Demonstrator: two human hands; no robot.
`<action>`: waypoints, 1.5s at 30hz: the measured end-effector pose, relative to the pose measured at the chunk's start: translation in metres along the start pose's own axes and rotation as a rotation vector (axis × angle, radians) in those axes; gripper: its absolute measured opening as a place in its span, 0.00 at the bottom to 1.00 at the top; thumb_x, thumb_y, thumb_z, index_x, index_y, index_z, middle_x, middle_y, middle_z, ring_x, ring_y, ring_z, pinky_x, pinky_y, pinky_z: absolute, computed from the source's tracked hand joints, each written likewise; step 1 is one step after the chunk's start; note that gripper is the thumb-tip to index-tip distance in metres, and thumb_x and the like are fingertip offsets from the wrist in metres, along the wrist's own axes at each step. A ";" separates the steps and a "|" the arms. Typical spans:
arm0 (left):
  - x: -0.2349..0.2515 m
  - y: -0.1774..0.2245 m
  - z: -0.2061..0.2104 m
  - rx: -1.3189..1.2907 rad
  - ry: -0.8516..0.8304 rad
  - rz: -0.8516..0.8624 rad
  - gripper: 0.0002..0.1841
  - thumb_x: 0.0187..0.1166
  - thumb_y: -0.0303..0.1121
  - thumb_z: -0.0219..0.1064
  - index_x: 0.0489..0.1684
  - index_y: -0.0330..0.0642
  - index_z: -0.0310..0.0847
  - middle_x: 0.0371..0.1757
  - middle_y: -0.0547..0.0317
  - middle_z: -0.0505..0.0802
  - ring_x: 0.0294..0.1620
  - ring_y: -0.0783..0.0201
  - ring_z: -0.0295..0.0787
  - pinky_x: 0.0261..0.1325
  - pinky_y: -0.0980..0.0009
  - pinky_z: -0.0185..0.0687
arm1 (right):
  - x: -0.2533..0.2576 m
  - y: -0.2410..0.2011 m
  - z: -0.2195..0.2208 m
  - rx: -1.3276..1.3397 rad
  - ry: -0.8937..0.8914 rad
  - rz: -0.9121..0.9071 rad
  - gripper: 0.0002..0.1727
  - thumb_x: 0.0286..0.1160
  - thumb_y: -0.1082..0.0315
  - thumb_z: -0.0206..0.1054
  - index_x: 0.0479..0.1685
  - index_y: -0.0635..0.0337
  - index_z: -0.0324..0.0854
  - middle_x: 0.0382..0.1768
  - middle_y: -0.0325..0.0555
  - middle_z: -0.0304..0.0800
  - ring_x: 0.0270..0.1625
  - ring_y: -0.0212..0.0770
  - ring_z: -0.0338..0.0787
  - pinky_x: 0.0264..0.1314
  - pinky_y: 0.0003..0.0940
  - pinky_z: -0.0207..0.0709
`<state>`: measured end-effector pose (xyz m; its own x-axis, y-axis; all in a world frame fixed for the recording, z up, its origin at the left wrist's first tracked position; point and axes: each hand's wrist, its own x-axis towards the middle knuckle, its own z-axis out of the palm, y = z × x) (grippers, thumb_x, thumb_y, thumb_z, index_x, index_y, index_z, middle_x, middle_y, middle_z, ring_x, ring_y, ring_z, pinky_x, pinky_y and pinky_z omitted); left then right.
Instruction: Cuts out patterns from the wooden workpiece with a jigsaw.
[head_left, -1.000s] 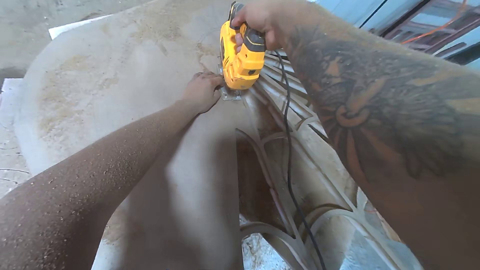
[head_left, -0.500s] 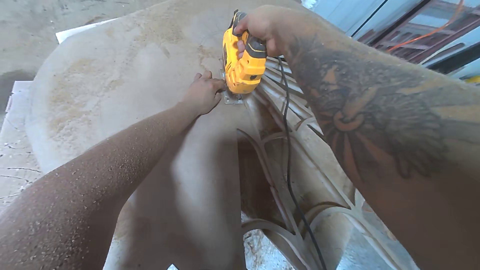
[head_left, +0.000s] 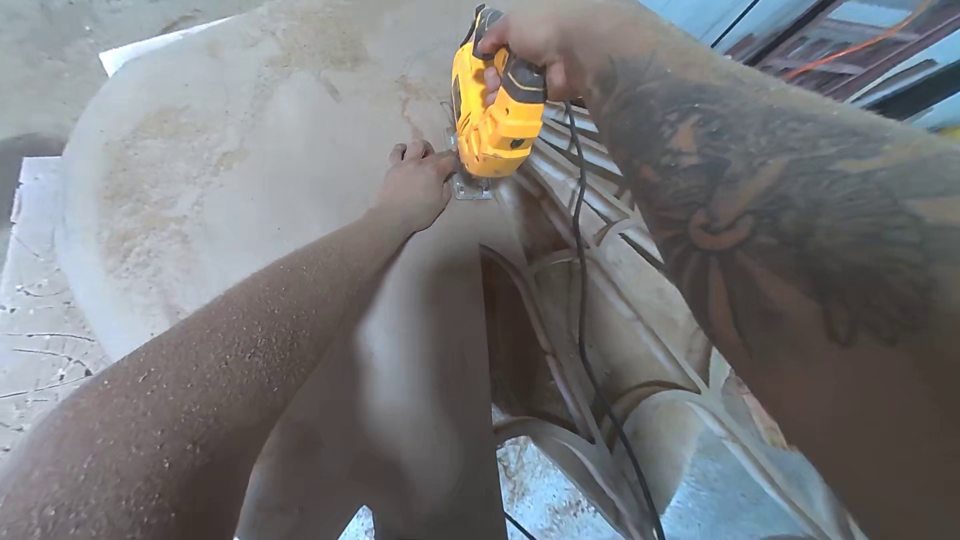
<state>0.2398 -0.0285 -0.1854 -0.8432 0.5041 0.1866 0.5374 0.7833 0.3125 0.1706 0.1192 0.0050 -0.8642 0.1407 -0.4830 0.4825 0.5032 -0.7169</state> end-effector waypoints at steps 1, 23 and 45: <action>-0.001 0.003 0.002 -0.008 -0.013 -0.023 0.21 0.85 0.42 0.50 0.71 0.63 0.81 0.76 0.78 0.85 0.87 0.60 0.68 0.88 0.38 0.51 | 0.001 0.002 -0.001 0.013 -0.001 -0.004 0.13 0.86 0.58 0.56 0.58 0.54 0.77 0.32 0.43 0.84 0.25 0.36 0.87 0.30 0.32 0.87; -0.008 0.002 -0.002 0.024 0.045 0.084 0.17 0.88 0.38 0.51 0.53 0.61 0.90 0.59 0.75 0.94 0.75 0.63 0.81 0.93 0.39 0.42 | -0.009 0.012 0.002 0.054 0.029 -0.020 0.12 0.84 0.59 0.59 0.56 0.54 0.76 0.30 0.42 0.82 0.24 0.35 0.86 0.29 0.30 0.86; -0.012 0.002 -0.004 0.071 0.083 0.209 0.16 0.86 0.38 0.51 0.48 0.57 0.90 0.51 0.71 0.95 0.60 0.58 0.85 0.70 0.52 0.70 | -0.020 0.018 0.003 0.087 0.070 0.029 0.12 0.85 0.58 0.57 0.55 0.54 0.76 0.30 0.43 0.83 0.25 0.37 0.88 0.31 0.33 0.87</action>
<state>0.2509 -0.0337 -0.1835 -0.7101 0.6288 0.3168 0.6974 0.6902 0.1932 0.1968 0.1230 -0.0002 -0.8562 0.2145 -0.4701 0.5153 0.4225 -0.7457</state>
